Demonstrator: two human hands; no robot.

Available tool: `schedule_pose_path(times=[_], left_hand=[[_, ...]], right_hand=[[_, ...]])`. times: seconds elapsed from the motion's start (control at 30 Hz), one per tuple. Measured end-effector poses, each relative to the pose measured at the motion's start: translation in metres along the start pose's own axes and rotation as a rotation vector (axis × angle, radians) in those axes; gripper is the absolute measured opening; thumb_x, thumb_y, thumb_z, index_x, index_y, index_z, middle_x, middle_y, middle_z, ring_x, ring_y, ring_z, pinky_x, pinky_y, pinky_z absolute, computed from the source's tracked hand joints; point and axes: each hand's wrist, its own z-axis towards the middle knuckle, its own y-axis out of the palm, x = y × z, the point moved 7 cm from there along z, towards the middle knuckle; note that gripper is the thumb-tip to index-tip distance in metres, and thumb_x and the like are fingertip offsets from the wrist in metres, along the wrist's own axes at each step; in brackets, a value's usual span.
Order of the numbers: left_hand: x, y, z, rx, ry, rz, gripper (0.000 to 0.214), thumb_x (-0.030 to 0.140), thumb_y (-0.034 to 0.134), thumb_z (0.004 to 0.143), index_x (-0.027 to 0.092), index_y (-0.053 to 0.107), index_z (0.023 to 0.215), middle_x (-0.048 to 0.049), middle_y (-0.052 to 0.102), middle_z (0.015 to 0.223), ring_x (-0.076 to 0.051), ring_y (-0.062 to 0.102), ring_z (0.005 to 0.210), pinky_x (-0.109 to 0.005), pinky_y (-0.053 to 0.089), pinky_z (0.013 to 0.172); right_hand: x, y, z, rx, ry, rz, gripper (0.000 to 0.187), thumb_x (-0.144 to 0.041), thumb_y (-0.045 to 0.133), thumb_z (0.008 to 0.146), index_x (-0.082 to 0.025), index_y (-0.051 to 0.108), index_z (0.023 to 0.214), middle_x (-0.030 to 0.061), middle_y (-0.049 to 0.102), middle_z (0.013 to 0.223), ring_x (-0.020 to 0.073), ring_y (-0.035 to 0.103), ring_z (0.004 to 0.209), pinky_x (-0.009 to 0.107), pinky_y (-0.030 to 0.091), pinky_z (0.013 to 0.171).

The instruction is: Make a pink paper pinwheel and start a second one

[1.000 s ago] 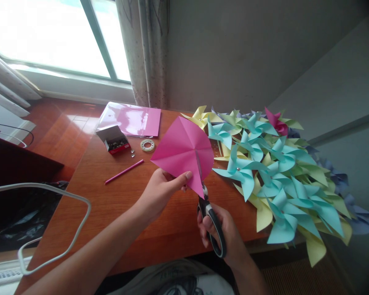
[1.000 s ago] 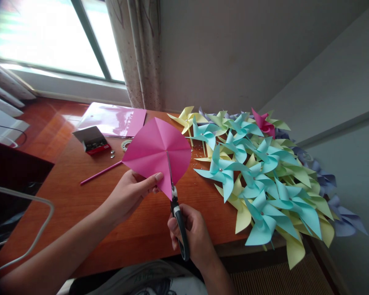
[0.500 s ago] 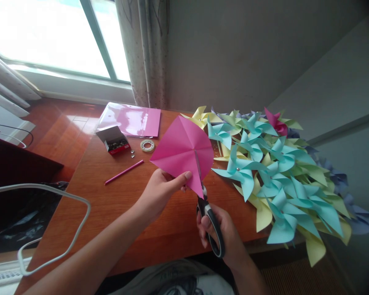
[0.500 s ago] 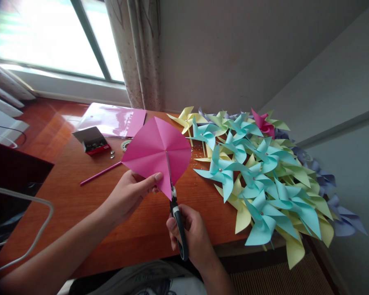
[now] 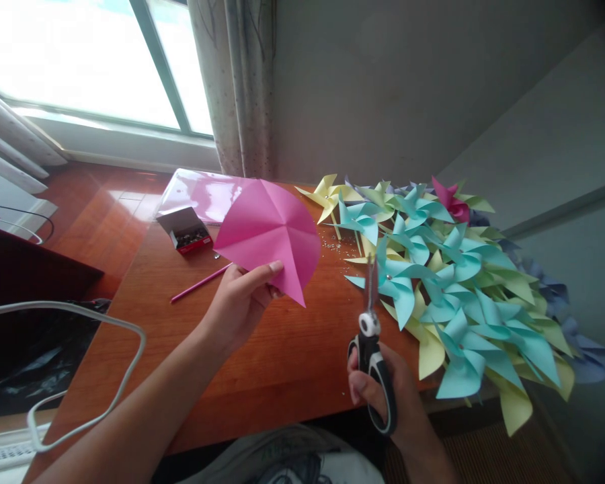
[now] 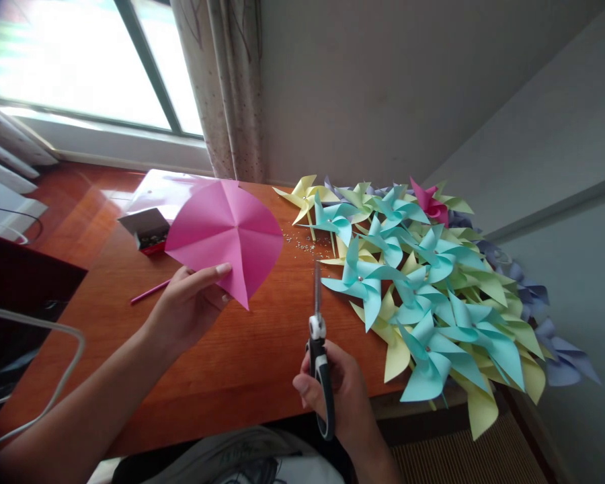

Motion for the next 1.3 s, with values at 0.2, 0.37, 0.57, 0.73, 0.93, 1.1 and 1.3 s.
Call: schedule_pose_path(times=[0.2, 0.37, 0.57, 0.73, 0.93, 1.1, 1.3], left_hand=[[-0.009, 0.007, -0.006, -0.097, -0.145, 0.09, 0.014, 0.023, 0.076, 0.065, 0.016, 0.069, 0.075, -0.0012, 0.064, 0.06, -0.014, 0.058, 0.048, -0.024, 0.048, 0.045], [-0.021, 0.01, -0.014, -0.19, -0.328, 0.141, 0.015, 0.025, 0.076, 0.057, 0.016, 0.069, 0.067, -0.0042, 0.062, 0.055, -0.013, 0.052, 0.038, -0.025, 0.042, 0.038], [-0.031, 0.012, -0.016, -0.234, -0.413, 0.113, 0.016, 0.022, 0.08, 0.055, 0.015, 0.07, 0.065, -0.0049, 0.064, 0.055, -0.017, 0.061, 0.05, -0.026, 0.047, 0.048], [-0.031, 0.009, -0.011, -0.152, -0.36, 0.086, 0.03, 0.043, 0.079, 0.071, 0.014, 0.073, 0.077, -0.0055, 0.068, 0.062, -0.015, 0.059, 0.051, -0.025, 0.045, 0.049], [-0.026, 0.018, -0.005, -0.284, -0.196, 0.06, 0.07, 0.08, 0.053, 0.077, 0.016, 0.071, 0.098, -0.0105, 0.072, 0.077, -0.023, 0.068, 0.069, -0.03, 0.05, 0.06], [-0.03, 0.01, -0.004, -0.215, -0.071, 0.348, 0.04, 0.051, 0.078, 0.075, 0.016, 0.07, 0.093, -0.008, 0.073, 0.086, -0.022, 0.068, 0.079, -0.029, 0.051, 0.067], [-0.03, -0.002, -0.005, -0.027, -0.031, 0.559, 0.034, 0.037, 0.082, 0.072, 0.015, 0.073, 0.096, -0.0086, 0.077, 0.1, -0.025, 0.069, 0.092, -0.032, 0.054, 0.08]], right_hand=[[-0.036, -0.039, 0.018, 0.324, -0.24, -0.051, 0.025, -0.04, 0.078, 0.08, -0.02, 0.064, 0.084, 0.0032, 0.07, 0.078, 0.0137, 0.056, 0.055, 0.029, 0.046, 0.057], [-0.043, -0.036, 0.05, 0.244, -0.206, 0.014, 0.026, -0.036, 0.081, 0.078, -0.021, 0.063, 0.09, 0.0005, 0.067, 0.078, 0.0137, 0.057, 0.06, 0.029, 0.048, 0.062], [-0.035, -0.025, 0.058, 0.214, -0.217, 0.048, 0.021, -0.029, 0.08, 0.078, -0.021, 0.064, 0.089, -0.0029, 0.059, 0.081, 0.0108, 0.054, 0.063, 0.025, 0.043, 0.06], [-0.038, -0.026, 0.06, 0.35, -0.308, 0.008, 0.023, -0.031, 0.08, 0.077, -0.021, 0.063, 0.088, -0.0009, 0.061, 0.083, 0.0144, 0.055, 0.072, 0.026, 0.044, 0.064], [-0.039, -0.022, 0.077, 0.546, -0.428, 0.012, 0.024, -0.035, 0.077, 0.076, -0.02, 0.06, 0.083, -0.0011, 0.059, 0.079, 0.0139, 0.055, 0.068, 0.026, 0.045, 0.062], [-0.044, -0.007, 0.081, 0.604, -0.465, -0.105, 0.022, -0.036, 0.075, 0.078, -0.02, 0.06, 0.081, -0.0009, 0.06, 0.075, 0.0132, 0.055, 0.063, 0.025, 0.048, 0.06], [-0.051, 0.012, 0.075, 0.485, -0.462, -0.182, 0.02, -0.033, 0.075, 0.077, -0.022, 0.058, 0.079, -0.0026, 0.06, 0.068, 0.0129, 0.053, 0.058, 0.025, 0.047, 0.056]])
